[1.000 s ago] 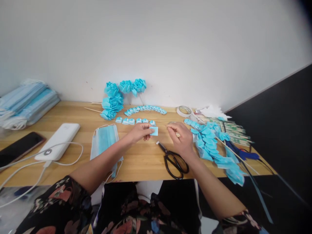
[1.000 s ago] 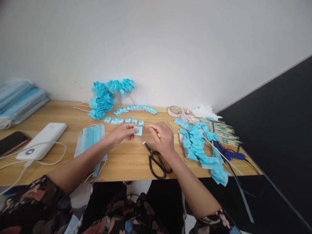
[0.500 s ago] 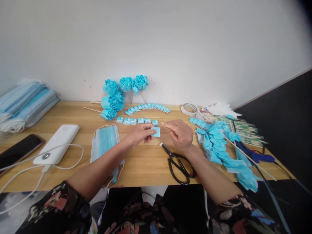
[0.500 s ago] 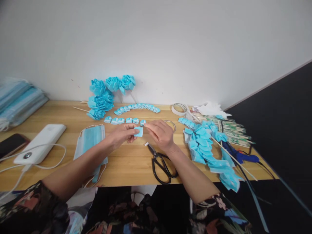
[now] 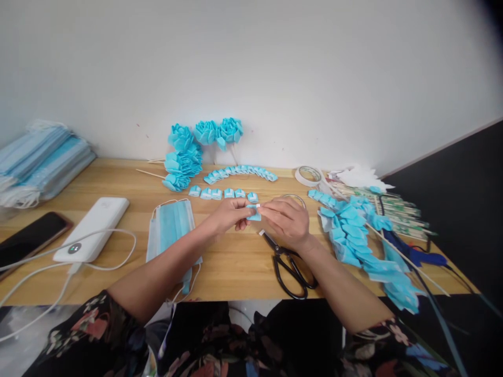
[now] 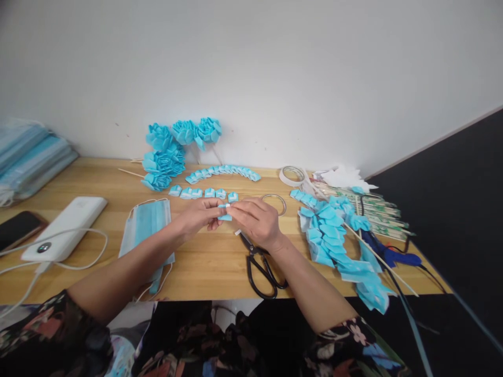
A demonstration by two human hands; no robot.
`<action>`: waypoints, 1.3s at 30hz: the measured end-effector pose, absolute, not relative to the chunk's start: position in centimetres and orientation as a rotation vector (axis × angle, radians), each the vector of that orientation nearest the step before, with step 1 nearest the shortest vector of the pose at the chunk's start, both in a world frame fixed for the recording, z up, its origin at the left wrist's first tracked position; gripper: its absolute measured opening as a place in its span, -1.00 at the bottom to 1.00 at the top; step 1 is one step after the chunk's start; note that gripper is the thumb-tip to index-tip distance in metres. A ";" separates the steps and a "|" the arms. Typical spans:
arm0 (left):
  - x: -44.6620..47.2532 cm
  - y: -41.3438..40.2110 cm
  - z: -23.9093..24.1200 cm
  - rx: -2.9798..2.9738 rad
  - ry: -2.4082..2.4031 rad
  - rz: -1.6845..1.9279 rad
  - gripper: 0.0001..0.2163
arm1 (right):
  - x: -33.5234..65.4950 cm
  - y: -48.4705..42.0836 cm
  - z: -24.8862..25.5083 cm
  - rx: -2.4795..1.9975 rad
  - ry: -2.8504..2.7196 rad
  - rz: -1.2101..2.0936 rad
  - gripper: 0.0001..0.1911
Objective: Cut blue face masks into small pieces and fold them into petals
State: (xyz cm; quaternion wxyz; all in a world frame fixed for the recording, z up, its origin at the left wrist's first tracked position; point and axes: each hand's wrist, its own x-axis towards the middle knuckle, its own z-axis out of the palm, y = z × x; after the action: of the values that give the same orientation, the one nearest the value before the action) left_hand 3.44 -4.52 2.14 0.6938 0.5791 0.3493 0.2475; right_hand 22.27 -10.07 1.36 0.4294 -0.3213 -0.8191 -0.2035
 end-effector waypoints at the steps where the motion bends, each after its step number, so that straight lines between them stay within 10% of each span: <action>1: 3.4 -4.5 2.1 1.286 0.774 0.557 -0.83 | 22.3 -10.1 1.3 -0.805 -2.051 -0.501 -0.68; 39: 3.1 -3.9 1.2 1.125 0.585 0.558 -0.73 | 22.0 -9.8 0.8 -0.978 -2.070 -0.292 -0.69</action>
State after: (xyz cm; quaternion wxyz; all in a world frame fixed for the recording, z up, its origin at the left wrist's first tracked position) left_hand 3.07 -3.87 1.21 0.7696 0.5185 0.2696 0.2574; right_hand 21.95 -9.83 0.81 0.4050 -0.3873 -0.8201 -0.1155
